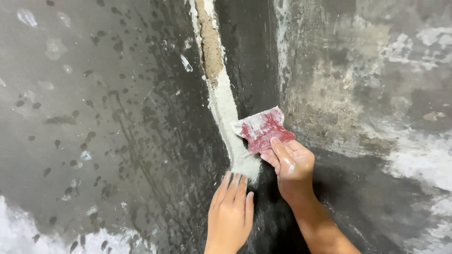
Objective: The person scoops plaster from a bucket onto a scraper using a putty knife, then applies the plaster into a groove in the wall with the scraper.
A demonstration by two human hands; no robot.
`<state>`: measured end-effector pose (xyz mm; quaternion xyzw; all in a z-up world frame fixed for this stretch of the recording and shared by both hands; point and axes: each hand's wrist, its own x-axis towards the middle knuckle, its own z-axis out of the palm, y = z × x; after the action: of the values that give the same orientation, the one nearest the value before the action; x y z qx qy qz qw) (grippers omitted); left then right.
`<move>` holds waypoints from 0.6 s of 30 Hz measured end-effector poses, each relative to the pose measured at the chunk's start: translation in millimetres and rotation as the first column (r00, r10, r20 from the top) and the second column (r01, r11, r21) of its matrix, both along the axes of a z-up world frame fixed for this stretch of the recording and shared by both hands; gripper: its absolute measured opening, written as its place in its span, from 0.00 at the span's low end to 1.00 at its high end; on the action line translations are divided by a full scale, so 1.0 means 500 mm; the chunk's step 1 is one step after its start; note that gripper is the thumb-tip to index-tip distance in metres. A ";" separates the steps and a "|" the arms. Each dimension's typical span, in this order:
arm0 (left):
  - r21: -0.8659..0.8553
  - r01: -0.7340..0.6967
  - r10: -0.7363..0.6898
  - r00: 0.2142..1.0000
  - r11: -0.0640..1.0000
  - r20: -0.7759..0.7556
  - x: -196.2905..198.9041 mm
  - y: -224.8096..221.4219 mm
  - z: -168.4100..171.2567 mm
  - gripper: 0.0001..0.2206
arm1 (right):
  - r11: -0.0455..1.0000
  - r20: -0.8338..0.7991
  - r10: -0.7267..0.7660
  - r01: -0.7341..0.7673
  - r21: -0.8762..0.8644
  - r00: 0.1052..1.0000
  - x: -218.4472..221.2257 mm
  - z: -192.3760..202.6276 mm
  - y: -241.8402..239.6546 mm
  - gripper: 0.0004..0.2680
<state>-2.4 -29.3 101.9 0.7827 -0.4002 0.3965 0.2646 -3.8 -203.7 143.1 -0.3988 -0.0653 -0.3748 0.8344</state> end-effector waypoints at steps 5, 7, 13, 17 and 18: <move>0.004 0.046 -0.047 0.999 0.999 0.009 0.021 -0.003 0.003 0.16 | 0.999 0.055 -0.032 0.032 0.000 0.998 0.029 -0.006 -0.010 0.06; -0.003 0.070 -0.070 0.997 0.998 0.019 0.028 -0.006 0.000 0.16 | 0.999 0.083 -0.047 0.048 -0.012 0.995 0.040 -0.003 -0.012 0.06; -0.007 0.099 -0.099 0.995 0.995 -0.002 0.052 -0.009 -0.013 0.16 | 0.988 0.094 -0.130 0.137 -0.072 0.987 0.039 0.039 0.008 0.06; 0.013 0.095 -0.094 0.994 0.995 -0.051 0.060 -0.011 -0.021 0.16 | 0.970 0.143 -0.193 0.210 -0.119 0.971 0.066 0.031 0.001 0.05; 0.007 0.099 -0.098 0.994 0.995 -0.042 0.063 -0.012 -0.025 0.16 | 0.959 0.167 -0.218 0.243 -0.143 0.961 0.065 0.037 0.004 0.05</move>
<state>28.9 -35.2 89.6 0.7713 -0.4344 0.3647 0.2888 28.4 -201.5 161.5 -0.4411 -0.1110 -0.4920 0.7423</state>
